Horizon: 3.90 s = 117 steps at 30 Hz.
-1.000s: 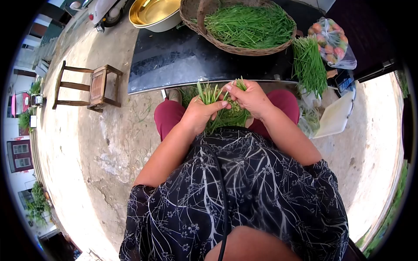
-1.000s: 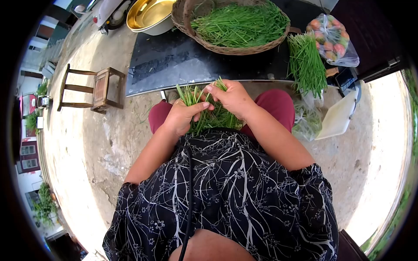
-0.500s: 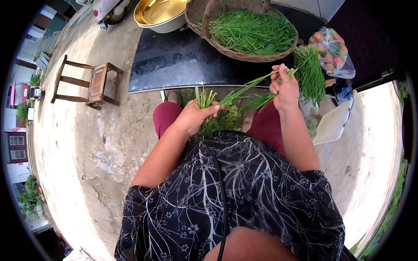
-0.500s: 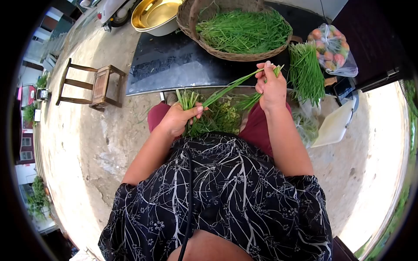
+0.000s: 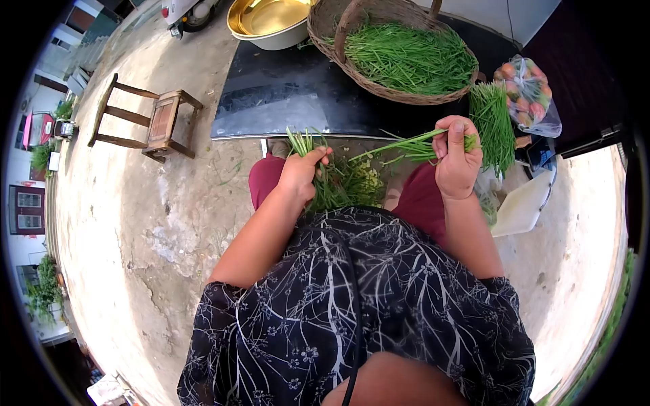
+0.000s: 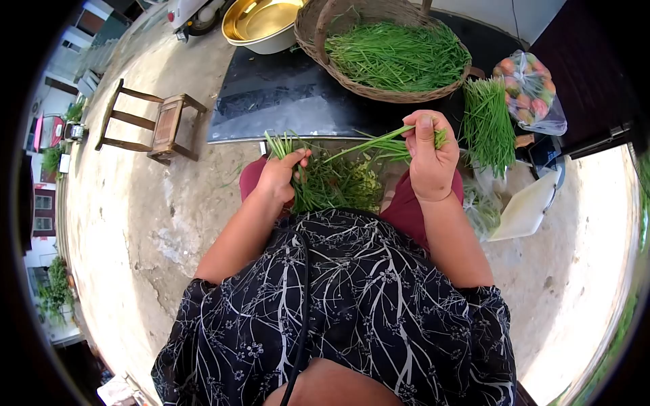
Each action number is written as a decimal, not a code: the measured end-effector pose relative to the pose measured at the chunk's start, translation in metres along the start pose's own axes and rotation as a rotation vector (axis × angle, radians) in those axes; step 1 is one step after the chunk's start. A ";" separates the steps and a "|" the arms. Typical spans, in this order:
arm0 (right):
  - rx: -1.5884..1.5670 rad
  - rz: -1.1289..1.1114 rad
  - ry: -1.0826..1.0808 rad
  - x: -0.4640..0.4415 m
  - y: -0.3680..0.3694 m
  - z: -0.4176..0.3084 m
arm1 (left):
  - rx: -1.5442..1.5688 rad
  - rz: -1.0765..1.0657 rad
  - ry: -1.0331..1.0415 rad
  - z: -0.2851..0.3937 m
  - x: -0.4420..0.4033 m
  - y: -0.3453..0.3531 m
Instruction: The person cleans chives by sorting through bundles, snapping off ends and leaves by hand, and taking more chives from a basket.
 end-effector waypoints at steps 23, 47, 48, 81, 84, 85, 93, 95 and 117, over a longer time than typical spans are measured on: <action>0.108 -0.286 0.557 0.042 0.065 0.080 | 0.070 -0.509 -0.050 0.003 0.045 0.072; 0.109 -0.059 0.763 0.058 0.034 0.092 | -0.292 -0.179 0.430 0.029 0.057 0.069; 0.092 -0.114 0.744 0.058 0.041 0.091 | -0.335 -0.187 0.483 0.030 0.057 0.070; -0.107 0.132 0.616 0.026 0.002 0.089 | -0.224 -0.247 0.095 0.006 0.044 0.057; -0.182 0.221 0.527 0.010 -0.024 0.081 | -0.223 -0.278 0.059 0.000 0.037 0.052; -0.194 0.248 0.507 0.007 -0.031 0.078 | -0.221 -0.278 0.061 -0.001 0.036 0.052; -0.365 0.276 0.373 0.003 -0.032 0.060 | -0.228 -0.263 0.082 0.001 0.031 0.048; -0.400 0.235 0.343 0.006 -0.017 0.049 | -0.118 -0.239 0.057 0.000 0.027 0.044; 0.095 -0.282 0.570 0.054 0.072 0.078 | -0.138 -0.509 0.148 0.001 0.052 0.081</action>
Point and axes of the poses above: each hand's wrist, its own x-axis away from the middle knuckle, its own y-axis out of the palm, z = x × y, the point moved 9 cm from there along -x, towards the middle knuckle, and after that the axes turned 6 degrees about -y, right-handed, at the moved point
